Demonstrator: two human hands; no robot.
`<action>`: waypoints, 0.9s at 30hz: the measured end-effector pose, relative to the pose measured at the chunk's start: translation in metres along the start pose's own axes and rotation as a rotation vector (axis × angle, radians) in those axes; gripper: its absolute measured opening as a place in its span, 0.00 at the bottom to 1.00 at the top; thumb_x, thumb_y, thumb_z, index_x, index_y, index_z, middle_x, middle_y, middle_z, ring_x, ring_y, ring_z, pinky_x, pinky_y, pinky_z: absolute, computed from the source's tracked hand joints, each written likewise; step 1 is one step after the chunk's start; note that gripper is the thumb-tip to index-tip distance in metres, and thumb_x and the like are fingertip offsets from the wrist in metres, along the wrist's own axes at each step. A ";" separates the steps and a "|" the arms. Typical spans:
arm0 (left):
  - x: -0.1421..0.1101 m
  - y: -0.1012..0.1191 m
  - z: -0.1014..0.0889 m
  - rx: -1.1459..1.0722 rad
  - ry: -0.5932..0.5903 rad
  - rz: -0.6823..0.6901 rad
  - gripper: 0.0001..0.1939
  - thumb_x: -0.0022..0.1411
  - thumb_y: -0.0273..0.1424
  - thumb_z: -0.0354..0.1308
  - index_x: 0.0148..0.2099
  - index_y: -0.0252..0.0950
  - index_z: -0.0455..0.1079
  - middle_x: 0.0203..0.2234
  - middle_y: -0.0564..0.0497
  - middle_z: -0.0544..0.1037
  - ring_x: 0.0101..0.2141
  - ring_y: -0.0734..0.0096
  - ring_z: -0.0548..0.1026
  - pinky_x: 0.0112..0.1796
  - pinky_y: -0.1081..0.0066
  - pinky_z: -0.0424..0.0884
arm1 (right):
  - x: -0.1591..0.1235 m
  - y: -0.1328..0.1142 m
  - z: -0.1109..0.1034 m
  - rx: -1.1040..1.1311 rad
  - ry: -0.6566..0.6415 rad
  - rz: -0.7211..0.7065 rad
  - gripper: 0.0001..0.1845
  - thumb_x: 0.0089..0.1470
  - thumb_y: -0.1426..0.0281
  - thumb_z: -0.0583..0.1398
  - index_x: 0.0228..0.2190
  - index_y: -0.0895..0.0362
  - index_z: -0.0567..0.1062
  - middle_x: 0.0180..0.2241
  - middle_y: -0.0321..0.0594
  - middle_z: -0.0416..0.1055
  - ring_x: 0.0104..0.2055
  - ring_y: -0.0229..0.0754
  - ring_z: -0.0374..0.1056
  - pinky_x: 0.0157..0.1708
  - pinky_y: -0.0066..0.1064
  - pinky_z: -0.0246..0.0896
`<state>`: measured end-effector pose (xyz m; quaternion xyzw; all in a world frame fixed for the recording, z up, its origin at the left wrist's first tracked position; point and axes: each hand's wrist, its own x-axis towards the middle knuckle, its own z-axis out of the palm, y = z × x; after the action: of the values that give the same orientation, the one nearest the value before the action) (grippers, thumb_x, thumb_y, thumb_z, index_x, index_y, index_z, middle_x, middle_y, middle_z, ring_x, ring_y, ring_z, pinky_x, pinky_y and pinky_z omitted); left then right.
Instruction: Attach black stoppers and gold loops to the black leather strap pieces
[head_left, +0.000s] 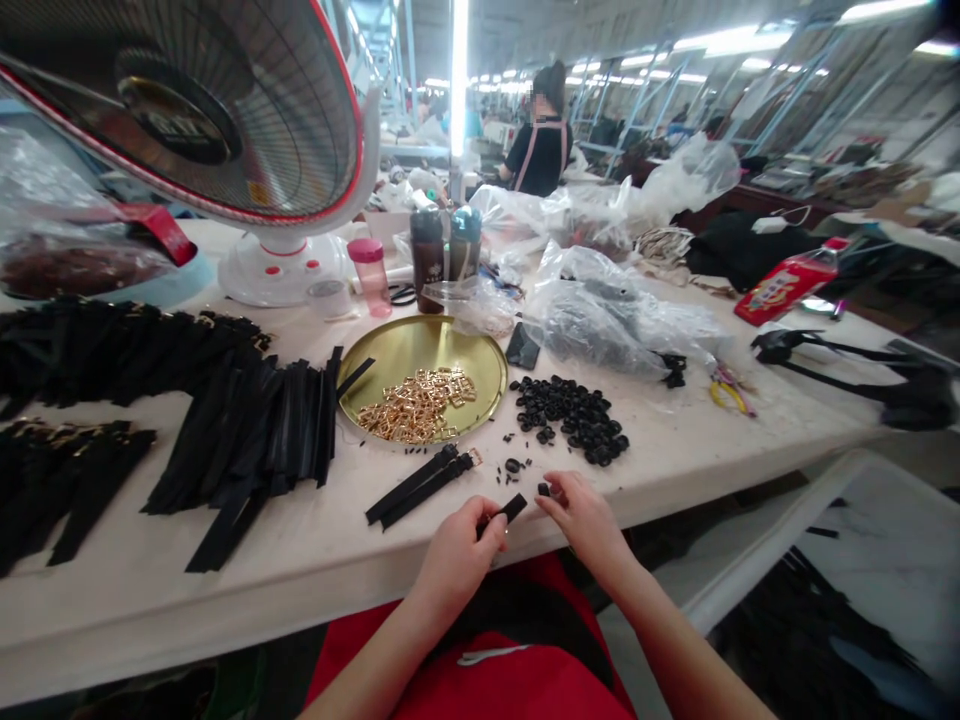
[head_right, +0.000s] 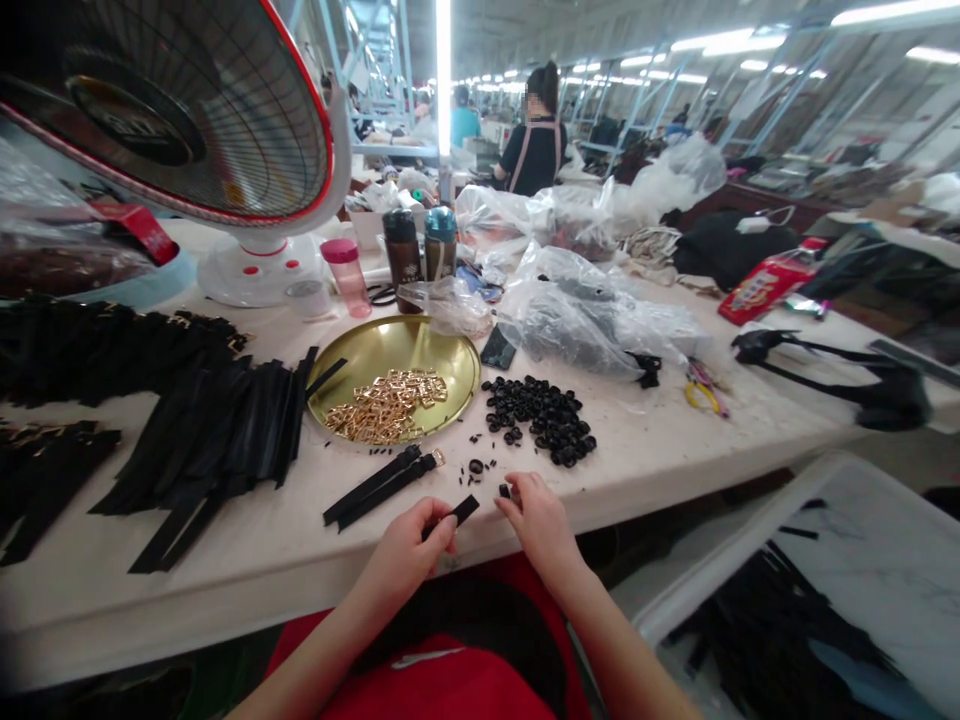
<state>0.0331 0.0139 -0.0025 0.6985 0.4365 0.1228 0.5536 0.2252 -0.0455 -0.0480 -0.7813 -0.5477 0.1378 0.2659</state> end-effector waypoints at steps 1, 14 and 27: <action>0.000 0.000 0.000 0.001 0.006 0.003 0.11 0.59 0.38 0.47 0.34 0.37 0.64 0.23 0.54 0.72 0.25 0.73 0.67 0.28 0.74 0.59 | 0.000 -0.001 -0.001 -0.023 0.012 0.007 0.11 0.53 0.65 0.56 0.37 0.58 0.68 0.33 0.42 0.68 0.34 0.44 0.65 0.37 0.37 0.61; -0.006 -0.002 0.002 -0.007 0.055 0.029 0.11 0.59 0.38 0.47 0.34 0.36 0.64 0.24 0.54 0.73 0.24 0.73 0.67 0.29 0.74 0.60 | 0.015 -0.003 -0.003 -0.141 0.043 -0.012 0.13 0.56 0.61 0.51 0.32 0.57 0.69 0.31 0.42 0.68 0.32 0.45 0.65 0.33 0.36 0.58; -0.008 -0.004 -0.002 -0.016 0.061 0.013 0.10 0.59 0.38 0.47 0.33 0.36 0.62 0.23 0.54 0.72 0.24 0.74 0.66 0.28 0.74 0.59 | 0.038 -0.007 -0.009 -0.066 -0.022 -0.134 0.17 0.54 0.73 0.51 0.46 0.60 0.67 0.43 0.48 0.64 0.39 0.44 0.65 0.43 0.38 0.60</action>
<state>0.0248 0.0092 -0.0029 0.6927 0.4478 0.1513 0.5447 0.2383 -0.0110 -0.0339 -0.7497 -0.6057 0.1102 0.2428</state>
